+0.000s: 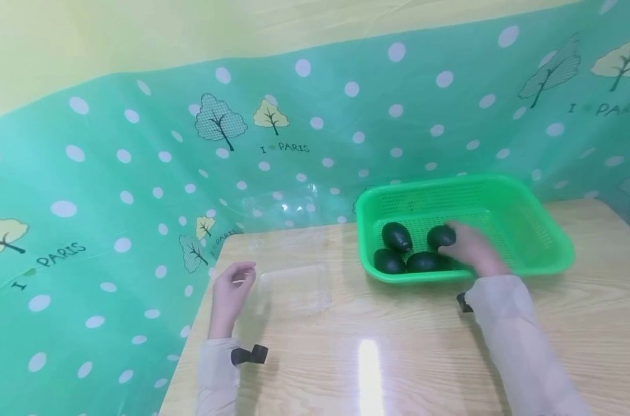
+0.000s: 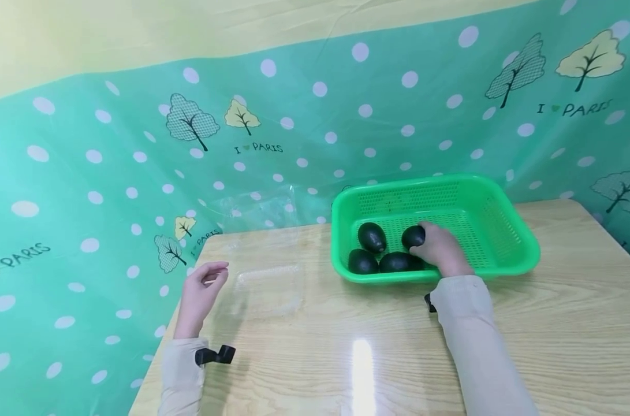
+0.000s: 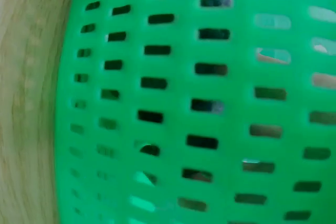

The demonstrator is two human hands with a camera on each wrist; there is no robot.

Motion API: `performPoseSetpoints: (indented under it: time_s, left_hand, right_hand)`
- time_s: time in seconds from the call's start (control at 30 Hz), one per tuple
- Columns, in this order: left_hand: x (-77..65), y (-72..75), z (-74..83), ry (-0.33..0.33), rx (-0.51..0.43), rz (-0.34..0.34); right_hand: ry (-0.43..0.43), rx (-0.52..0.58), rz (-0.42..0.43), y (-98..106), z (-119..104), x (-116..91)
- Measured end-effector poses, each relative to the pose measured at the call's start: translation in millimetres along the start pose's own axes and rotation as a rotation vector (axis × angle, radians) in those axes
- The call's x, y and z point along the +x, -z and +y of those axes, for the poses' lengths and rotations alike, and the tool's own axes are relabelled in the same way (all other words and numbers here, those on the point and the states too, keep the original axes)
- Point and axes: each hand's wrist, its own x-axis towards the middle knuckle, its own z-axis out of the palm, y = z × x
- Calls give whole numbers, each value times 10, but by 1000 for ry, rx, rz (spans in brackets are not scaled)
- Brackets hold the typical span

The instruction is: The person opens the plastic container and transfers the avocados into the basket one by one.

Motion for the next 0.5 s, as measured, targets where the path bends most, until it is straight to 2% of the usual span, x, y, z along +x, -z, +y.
performPoseSetpoints:
  time_s: [0.27,0.5]
  left_hand:
    - [-88,-138,219,-105,-50,-1]
    - [-211,-244,483,-215,-61,-35]
  right_hand:
    - [-19,-76,-39,126,-92,-81]
    - [43,-141,55,241,-259,-271]
